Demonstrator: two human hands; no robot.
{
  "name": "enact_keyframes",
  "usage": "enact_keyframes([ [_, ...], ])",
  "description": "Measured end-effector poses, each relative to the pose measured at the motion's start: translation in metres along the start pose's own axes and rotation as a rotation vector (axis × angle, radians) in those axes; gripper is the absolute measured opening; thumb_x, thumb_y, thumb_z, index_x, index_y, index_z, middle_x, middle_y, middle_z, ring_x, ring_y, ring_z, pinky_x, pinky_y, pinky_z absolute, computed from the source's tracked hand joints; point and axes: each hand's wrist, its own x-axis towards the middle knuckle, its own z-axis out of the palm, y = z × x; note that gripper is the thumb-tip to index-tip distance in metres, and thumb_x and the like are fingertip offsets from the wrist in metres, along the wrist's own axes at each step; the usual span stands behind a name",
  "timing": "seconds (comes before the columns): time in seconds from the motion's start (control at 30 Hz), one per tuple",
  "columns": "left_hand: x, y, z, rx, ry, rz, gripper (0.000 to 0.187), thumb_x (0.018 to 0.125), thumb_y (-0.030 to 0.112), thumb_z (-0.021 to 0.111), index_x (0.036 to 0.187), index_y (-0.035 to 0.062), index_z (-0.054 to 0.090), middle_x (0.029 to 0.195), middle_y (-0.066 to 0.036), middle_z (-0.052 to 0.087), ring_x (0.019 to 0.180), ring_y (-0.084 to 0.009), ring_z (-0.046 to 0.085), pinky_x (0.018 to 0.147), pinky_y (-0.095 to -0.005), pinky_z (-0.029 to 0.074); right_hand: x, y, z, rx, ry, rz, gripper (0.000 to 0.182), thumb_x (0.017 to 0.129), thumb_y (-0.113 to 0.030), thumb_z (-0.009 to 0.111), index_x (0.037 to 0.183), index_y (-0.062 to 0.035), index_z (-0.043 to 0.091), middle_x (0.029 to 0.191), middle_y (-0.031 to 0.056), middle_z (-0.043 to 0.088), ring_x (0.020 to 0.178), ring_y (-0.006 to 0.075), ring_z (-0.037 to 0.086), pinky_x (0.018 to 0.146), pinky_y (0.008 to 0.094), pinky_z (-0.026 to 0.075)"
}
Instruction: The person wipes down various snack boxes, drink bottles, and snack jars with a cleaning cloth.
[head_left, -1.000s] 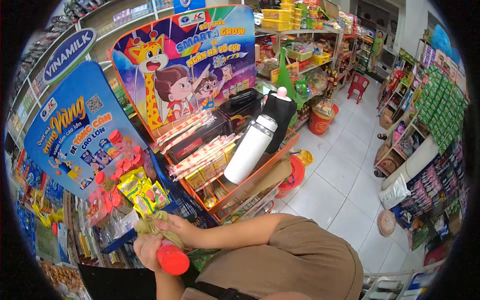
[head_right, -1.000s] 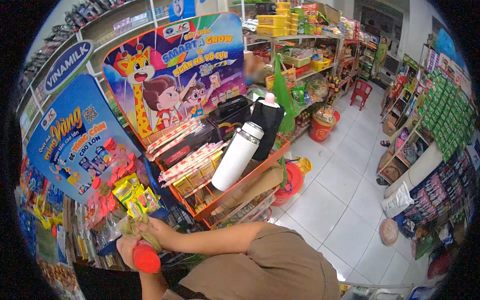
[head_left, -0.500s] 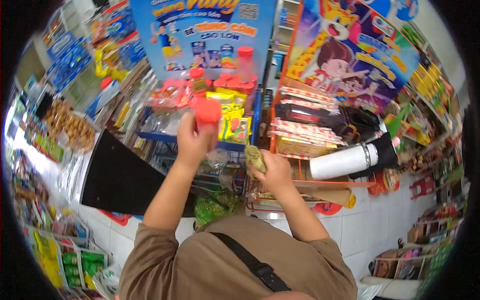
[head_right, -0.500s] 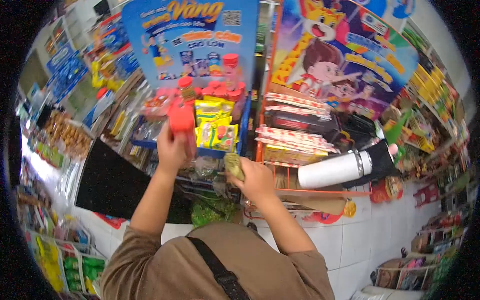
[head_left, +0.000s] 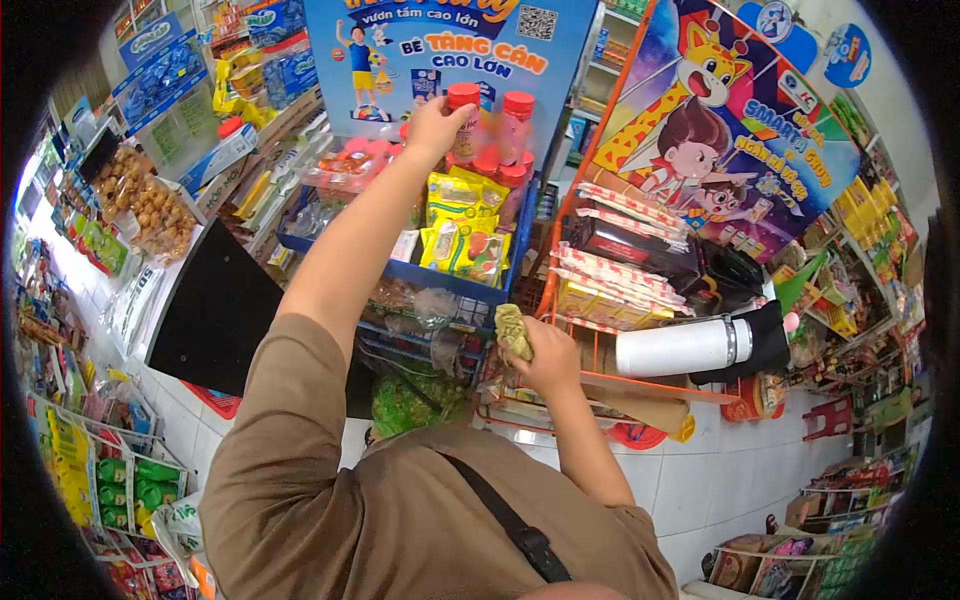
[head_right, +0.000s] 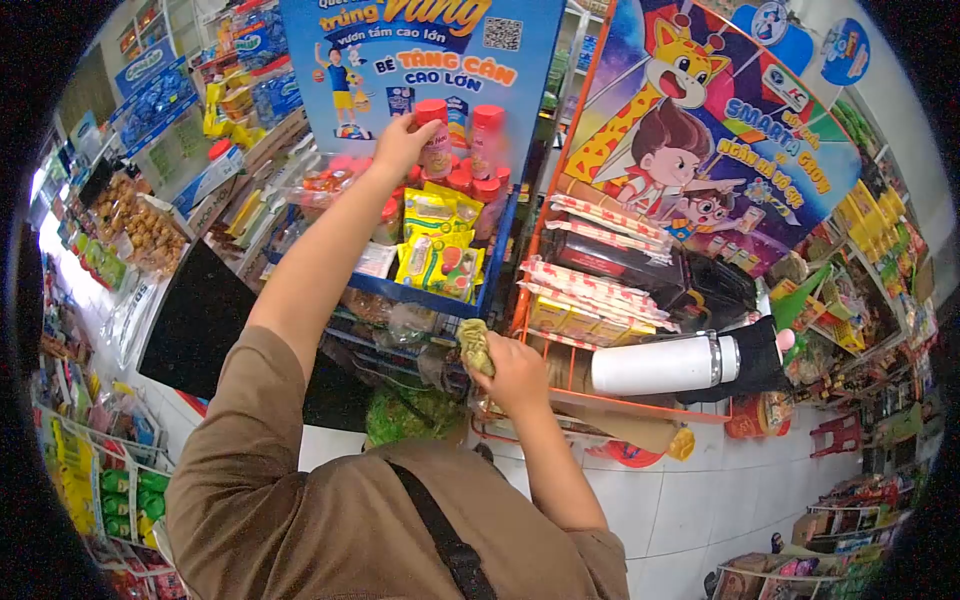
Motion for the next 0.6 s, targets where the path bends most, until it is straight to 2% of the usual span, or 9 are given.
enact_keyframes([
  [0.1,0.008,0.004,0.012,0.249,-0.003,0.011,0.045,0.075,0.038,0.064,0.103,0.0022,0.060,0.095,-0.016,0.064,0.086,-0.0285,0.061,0.075,-0.0369,0.046,-0.001,0.001,0.000,-0.030,-0.046,0.023,0.044,0.068,-0.031,0.071,0.100,-0.0047,0.055,0.085,0.0135,0.062,0.080,0.0295,0.060,0.069,0.0372,0.048],
  [0.2,0.021,-0.014,0.025,0.217,0.015,0.051,0.048,0.075,0.038,0.065,0.106,0.0026,0.058,0.097,-0.017,0.063,0.088,-0.0305,0.060,0.077,-0.0382,0.046,0.000,-0.001,0.000,-0.052,-0.064,0.032,0.047,0.067,-0.030,0.071,0.102,-0.0046,0.054,0.086,0.0125,0.061,0.080,0.0273,0.060,0.070,0.0367,0.047],
  [0.3,0.017,-0.003,0.031,0.383,0.095,-0.032,0.052,0.073,0.038,0.066,0.111,0.0039,0.055,0.104,-0.018,0.059,0.094,-0.0337,0.056,0.080,-0.0396,0.044,0.000,-0.002,0.000,-0.081,-0.052,0.013,0.047,0.066,-0.029,0.072,0.102,-0.0047,0.054,0.085,0.0113,0.061,0.079,0.0257,0.060,0.068,0.0361,0.047],
  [0.4,0.002,0.021,0.029,0.521,0.285,0.308,0.056,0.072,0.036,0.067,0.116,0.0048,0.053,0.115,-0.017,0.052,0.102,-0.0329,0.051,0.087,-0.0404,0.040,0.000,-0.005,-0.002,-0.114,-0.040,-0.013,0.048,0.063,-0.027,0.074,0.101,-0.0048,0.054,0.084,0.0102,0.061,0.077,0.0245,0.060,0.067,0.0356,0.047],
  [0.5,-0.004,0.051,0.032,0.626,0.100,0.565,0.054,0.070,0.037,0.068,0.113,0.0072,0.055,0.119,-0.016,0.048,0.106,-0.0342,0.046,0.090,-0.0413,0.037,0.001,-0.005,-0.003,-0.117,-0.033,-0.030,0.050,0.060,-0.025,0.075,0.100,-0.0045,0.054,0.083,0.0099,0.061,0.077,0.0245,0.060,0.066,0.0352,0.047],
  [0.6,-0.009,0.063,0.043,0.811,0.071,0.618,0.043,0.069,0.034,0.069,0.105,0.0137,0.059,0.107,-0.014,0.050,0.099,-0.0324,0.048,0.084,-0.0417,0.042,-0.001,-0.005,0.000,-0.124,-0.012,-0.037,0.049,0.059,-0.024,0.075,0.098,-0.0038,0.055,0.083,0.0100,0.061,0.077,0.0248,0.060,0.066,0.0350,0.047],
])
